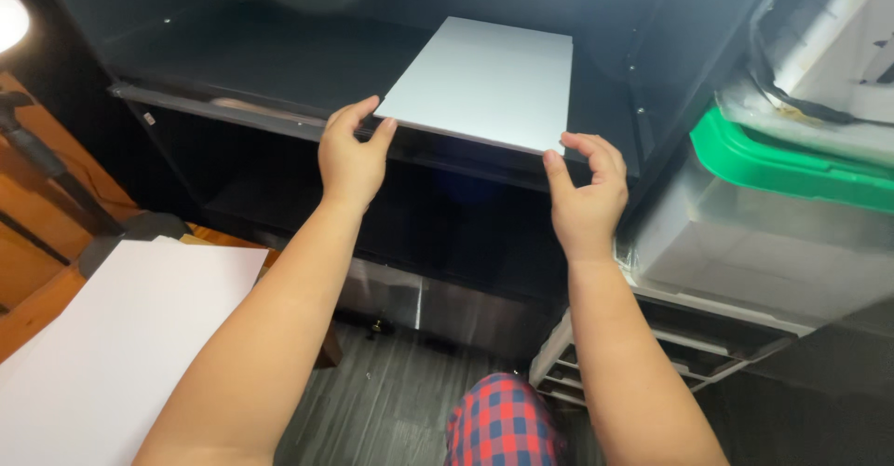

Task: The person picks up sheets of white paper from a cardboard box and places them onto a shelf. They repeat this process, stacking the paper neatly on the shelf.

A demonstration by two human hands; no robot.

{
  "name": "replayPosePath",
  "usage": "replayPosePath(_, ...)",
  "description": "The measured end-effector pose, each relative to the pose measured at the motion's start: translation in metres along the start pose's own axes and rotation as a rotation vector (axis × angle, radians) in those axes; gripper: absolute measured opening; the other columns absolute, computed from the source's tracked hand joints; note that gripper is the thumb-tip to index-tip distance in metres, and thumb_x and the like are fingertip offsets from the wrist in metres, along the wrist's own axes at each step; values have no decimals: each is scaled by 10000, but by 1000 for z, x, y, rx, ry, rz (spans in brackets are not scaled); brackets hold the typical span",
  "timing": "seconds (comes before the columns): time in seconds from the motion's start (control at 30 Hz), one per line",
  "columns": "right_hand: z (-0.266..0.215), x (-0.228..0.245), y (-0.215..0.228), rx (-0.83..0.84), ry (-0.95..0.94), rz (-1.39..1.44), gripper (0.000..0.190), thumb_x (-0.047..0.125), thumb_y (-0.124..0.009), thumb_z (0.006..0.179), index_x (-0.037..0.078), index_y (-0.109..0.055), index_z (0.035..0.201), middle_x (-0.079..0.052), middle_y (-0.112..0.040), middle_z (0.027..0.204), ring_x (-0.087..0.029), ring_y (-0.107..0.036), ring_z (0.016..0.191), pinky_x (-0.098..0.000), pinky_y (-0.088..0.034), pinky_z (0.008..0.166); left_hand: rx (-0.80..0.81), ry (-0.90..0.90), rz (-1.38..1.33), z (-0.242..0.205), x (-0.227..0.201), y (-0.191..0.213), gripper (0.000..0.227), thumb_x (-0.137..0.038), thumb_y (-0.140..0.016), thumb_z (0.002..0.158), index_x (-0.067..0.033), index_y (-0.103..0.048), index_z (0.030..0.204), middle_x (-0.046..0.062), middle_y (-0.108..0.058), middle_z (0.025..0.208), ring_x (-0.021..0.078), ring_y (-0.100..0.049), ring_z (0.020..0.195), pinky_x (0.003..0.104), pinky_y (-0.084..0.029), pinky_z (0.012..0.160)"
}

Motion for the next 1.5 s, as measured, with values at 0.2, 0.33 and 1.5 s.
replayPosePath(0.2, 15, -4, -8, 97, -101, 1, 257, 155, -871, 921, 140, -764, 1154, -52, -693, 1161, -255, -660, 1190, -347, -528, 1009, 69, 186, -73, 8, -8, -11, 447, -299, -765, 978, -177, -657, 1395, 67, -637, 1389, 269, -551, 1378, 398, -452, 1146)
replayPosePath(0.33, 22, -8, -13, 143, -163, 11, 252, 133, -866, 924, 117, -770, 1156, -77, -692, 1148, -300, -672, 1180, -368, -562, 988, 100, 198, -31, 20, -2, -20, 464, -322, -756, 985, -187, -642, 1414, 56, -630, 1422, 252, -523, 1408, 402, -437, 1161)
replayPosePath(1.5, 39, -26, -19, 153, -250, 46, 136, 68, -863, 914, 123, -818, 1030, -40, -755, 882, -129, -716, 830, -272, -589, 735, 59, 114, 5, 27, -16, -17, 229, -198, -724, 988, -150, -761, 1209, 25, -774, 1140, 226, -668, 1222, 395, -496, 1059)
Point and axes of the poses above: each hand's wrist, its own z-axis towards the middle knuckle, its own y-axis out of the back of the hand, x = y × z, the point moved 6 cm from there along z, towards the middle knuckle
